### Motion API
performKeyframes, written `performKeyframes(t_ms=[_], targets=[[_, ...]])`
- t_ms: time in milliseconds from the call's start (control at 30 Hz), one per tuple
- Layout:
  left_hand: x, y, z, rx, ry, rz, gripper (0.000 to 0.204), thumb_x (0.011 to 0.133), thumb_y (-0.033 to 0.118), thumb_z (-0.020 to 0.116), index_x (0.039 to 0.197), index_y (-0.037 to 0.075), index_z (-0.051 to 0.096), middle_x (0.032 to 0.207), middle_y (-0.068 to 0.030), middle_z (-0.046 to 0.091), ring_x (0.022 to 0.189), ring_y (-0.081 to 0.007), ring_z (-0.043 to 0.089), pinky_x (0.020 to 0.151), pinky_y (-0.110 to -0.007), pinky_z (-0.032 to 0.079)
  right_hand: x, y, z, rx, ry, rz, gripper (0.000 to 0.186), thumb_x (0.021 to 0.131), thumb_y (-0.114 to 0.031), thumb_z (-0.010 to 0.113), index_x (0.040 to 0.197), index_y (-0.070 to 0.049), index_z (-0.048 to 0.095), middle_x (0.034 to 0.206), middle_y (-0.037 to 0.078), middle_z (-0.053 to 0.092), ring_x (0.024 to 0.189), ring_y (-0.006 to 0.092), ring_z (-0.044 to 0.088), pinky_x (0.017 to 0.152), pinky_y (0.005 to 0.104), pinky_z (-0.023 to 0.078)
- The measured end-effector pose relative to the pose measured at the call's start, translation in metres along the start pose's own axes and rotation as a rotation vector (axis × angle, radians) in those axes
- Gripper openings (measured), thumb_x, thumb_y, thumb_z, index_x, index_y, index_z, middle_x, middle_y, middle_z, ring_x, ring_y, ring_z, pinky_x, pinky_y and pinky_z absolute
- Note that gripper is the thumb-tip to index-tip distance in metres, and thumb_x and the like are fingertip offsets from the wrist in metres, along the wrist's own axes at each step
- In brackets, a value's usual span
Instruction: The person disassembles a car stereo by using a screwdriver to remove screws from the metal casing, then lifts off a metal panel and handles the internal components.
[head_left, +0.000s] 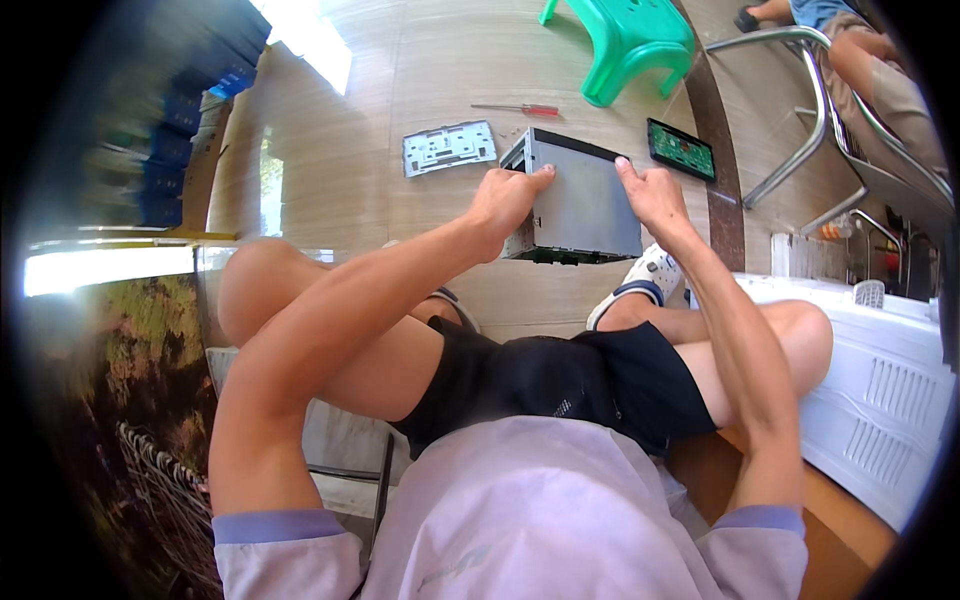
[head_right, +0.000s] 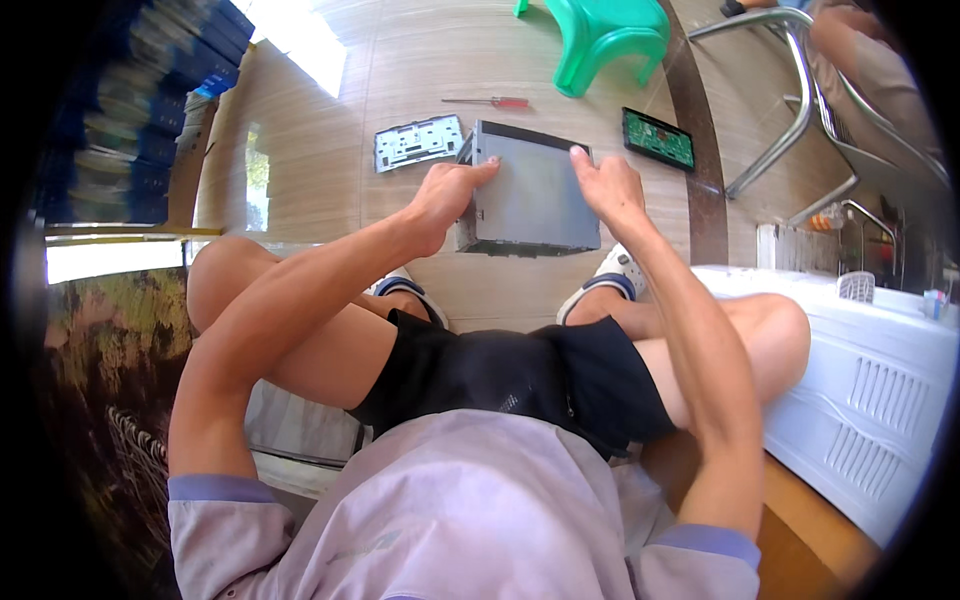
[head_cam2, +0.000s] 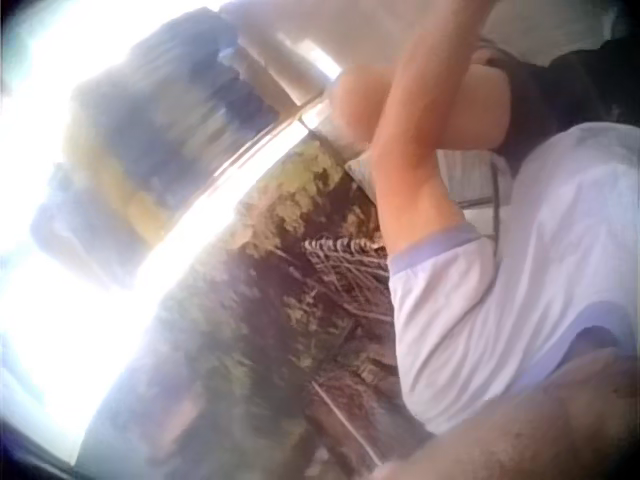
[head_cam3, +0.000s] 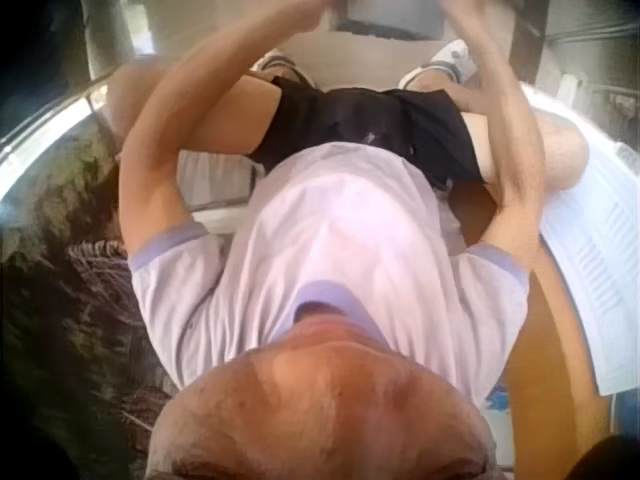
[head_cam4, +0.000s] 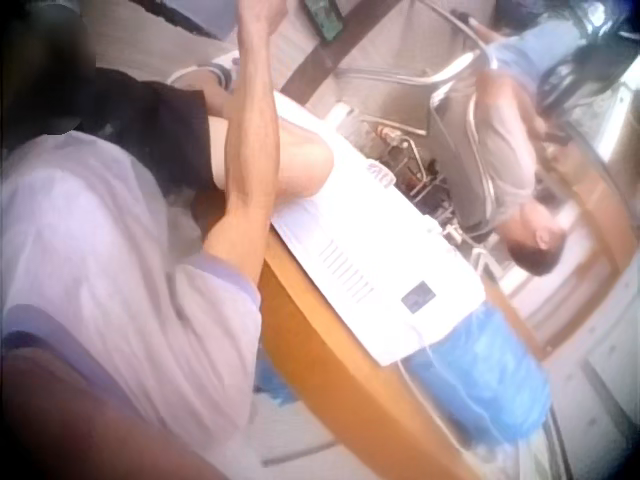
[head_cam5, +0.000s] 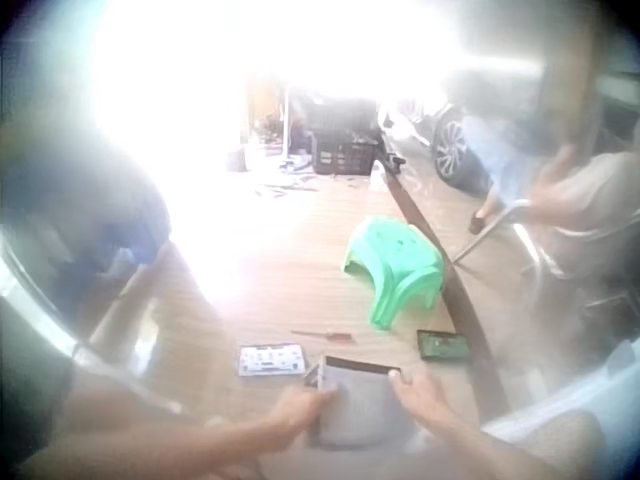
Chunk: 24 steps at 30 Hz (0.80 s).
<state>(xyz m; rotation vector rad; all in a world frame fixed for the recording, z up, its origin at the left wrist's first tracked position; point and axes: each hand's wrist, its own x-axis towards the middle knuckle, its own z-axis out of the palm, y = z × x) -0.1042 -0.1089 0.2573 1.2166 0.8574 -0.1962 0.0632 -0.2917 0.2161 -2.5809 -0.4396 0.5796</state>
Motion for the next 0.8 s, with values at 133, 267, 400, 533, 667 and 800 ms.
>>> performKeyframes(t_ms=[133, 267, 400, 533, 667, 800], targets=[[0.03, -0.037, -0.005, -0.009, 0.045, -0.045, 0.056, 0.101, 0.041, 0.063, 0.12, -0.012, 0.067, 0.117, -0.0198, 0.07, 0.106, -0.0271, 0.064, 0.095, -0.04, 0.047, 0.008, 0.006, 0.016, -0.061, -0.052, 0.07, 0.072, 0.095, -0.06, 0.058, 0.085, 0.009, 0.073, 0.093, 0.035, 0.071, 0.094, 0.0496, 0.07, 0.086, 0.0523, 0.054], [0.053, -0.069, 0.007, 0.015, 0.055, -0.124, 0.06, 0.103, 0.041, 0.06, 0.125, -0.015, 0.063, 0.12, -0.0199, 0.069, 0.104, -0.0281, 0.065, 0.097, -0.039, 0.048, 0.021, 0.032, 0.041, -0.113, -0.028, 0.079, 0.068, 0.095, -0.057, 0.059, 0.086, 0.009, 0.074, 0.095, 0.034, 0.072, 0.098, 0.0497, 0.07, 0.09, 0.0515, 0.055], [0.077, -0.099, 0.014, 0.029, 0.063, -0.119, 0.062, 0.103, 0.041, 0.058, 0.128, -0.016, 0.061, 0.122, -0.0206, 0.068, 0.106, -0.0292, 0.065, 0.098, -0.04, 0.048, 0.021, 0.059, 0.061, -0.138, -0.04, 0.067, 0.063, 0.094, -0.053, 0.063, 0.088, 0.008, 0.074, 0.094, 0.033, 0.072, 0.097, 0.0475, 0.071, 0.088, 0.0503, 0.056], [0.096, -0.119, 0.002, -0.029, 0.023, -0.152, 0.063, 0.099, 0.048, 0.062, 0.123, -0.009, 0.067, 0.127, -0.0216, 0.067, 0.116, -0.0297, 0.061, 0.101, -0.044, 0.045, 0.018, 0.064, 0.061, -0.017, -0.128, 0.061, 0.057, 0.092, -0.05, 0.066, 0.089, 0.006, 0.075, 0.094, 0.033, 0.072, 0.094, 0.0451, 0.072, 0.085, 0.0493, 0.056], [0.112, -0.128, -0.008, -0.011, -0.046, -0.129, 0.066, 0.099, 0.05, 0.062, 0.13, -0.009, 0.064, 0.133, -0.0224, 0.065, 0.125, -0.03, 0.058, 0.109, -0.043, 0.04, 0.013, 0.072, 0.071, 0.052, -0.066, 0.002, 0.053, 0.09, -0.048, 0.067, 0.088, 0.004, 0.076, 0.092, 0.03, 0.073, 0.091, 0.0442, 0.072, 0.083, 0.0487, 0.055], [0.122, -0.13, -0.018, -0.062, -0.136, -0.165, 0.074, 0.097, 0.053, 0.063, 0.144, -0.004, 0.057, 0.146, -0.0228, 0.058, 0.139, -0.0326, 0.049, 0.118, -0.041, 0.031, 0.014, 0.079, 0.075, 0.029, -0.109, 0.042, 0.053, 0.094, -0.048, 0.068, 0.108, 0.002, 0.077, 0.109, 0.028, 0.074, 0.107, 0.0373, 0.072, 0.093, 0.0431, 0.055]])
